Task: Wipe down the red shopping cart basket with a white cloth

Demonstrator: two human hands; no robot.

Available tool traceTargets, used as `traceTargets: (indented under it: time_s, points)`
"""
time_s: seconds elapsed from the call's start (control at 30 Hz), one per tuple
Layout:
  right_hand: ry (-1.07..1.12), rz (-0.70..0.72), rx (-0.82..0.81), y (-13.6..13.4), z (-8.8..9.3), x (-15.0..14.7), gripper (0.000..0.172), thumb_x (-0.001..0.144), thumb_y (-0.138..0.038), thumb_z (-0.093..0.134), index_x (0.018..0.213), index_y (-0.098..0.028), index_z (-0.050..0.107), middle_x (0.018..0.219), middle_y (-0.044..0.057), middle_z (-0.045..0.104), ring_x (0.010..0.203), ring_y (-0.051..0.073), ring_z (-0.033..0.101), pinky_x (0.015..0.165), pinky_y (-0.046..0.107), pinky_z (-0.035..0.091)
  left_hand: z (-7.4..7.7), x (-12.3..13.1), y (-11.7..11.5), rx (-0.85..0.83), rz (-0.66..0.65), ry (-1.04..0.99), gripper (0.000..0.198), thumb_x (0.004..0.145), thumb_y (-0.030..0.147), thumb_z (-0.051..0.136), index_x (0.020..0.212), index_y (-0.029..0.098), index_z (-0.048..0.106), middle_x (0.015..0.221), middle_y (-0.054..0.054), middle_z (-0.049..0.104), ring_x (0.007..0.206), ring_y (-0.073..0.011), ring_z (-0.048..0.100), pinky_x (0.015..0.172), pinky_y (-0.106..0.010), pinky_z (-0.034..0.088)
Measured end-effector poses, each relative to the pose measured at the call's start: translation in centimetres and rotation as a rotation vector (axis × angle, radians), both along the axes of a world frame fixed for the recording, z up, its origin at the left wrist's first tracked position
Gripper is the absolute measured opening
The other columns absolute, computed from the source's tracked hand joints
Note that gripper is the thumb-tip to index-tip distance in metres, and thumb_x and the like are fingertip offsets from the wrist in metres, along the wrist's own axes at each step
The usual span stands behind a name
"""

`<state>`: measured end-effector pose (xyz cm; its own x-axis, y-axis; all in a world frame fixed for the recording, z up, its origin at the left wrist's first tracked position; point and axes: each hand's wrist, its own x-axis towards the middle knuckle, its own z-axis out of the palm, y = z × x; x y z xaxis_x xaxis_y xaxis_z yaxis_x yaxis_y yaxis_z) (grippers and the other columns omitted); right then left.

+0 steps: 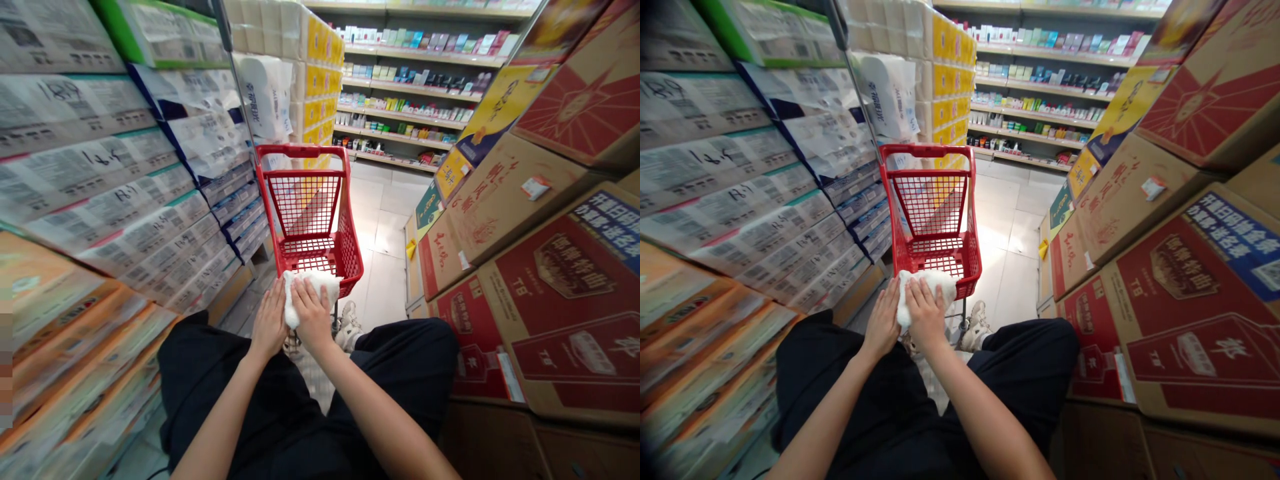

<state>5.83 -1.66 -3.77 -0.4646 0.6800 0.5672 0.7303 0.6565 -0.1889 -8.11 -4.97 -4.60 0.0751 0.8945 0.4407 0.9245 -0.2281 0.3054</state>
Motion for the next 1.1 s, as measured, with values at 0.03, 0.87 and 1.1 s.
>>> traceTargets:
  time_s: [0.03, 0.87, 1.1]
  points:
    - [-0.01, 0.02, 0.015, 0.1, -0.1, 0.4, 0.05, 0.096, -0.02, 0.046, 0.145, -0.02, 0.042, 0.15, 0.004, 0.045, 0.144, 0.018, 0.032, 0.122, 0.043, -0.007, 0.0, 0.0, 0.0, -0.005, 0.007, 0.001, 0.065, 0.097, 0.02, 0.029, 0.156, 0.02, 0.003, 0.162, -0.009, 0.02, 0.149, -0.021, 0.019, 0.12, -0.043, 0.022]
    - [0.018, -0.006, -0.058, -0.1, 0.0, -0.4, 0.05, 0.094, -0.016, 0.046, 0.144, -0.019, 0.044, 0.151, 0.005, 0.044, 0.146, 0.019, 0.028, 0.122, 0.043, 0.005, 0.3, 0.0, 0.0, -0.009, 0.0, -0.029, 0.066, 0.095, 0.019, 0.031, 0.156, 0.019, 0.006, 0.161, -0.011, 0.021, 0.149, -0.022, 0.02, 0.12, -0.044, 0.024]
    - [-0.054, 0.032, 0.047, 2.0, 0.0, 6.7, 0.048, 0.097, -0.017, 0.043, 0.144, -0.022, 0.044, 0.145, 0.007, 0.052, 0.142, 0.018, 0.037, 0.121, 0.047, -0.007, 1.0, 0.1, 0.1, -0.039, 0.01, -0.031, 0.064, 0.097, 0.021, 0.029, 0.156, 0.023, 0.005, 0.162, -0.007, 0.02, 0.15, -0.0212, 0.018, 0.12, -0.045, 0.023]
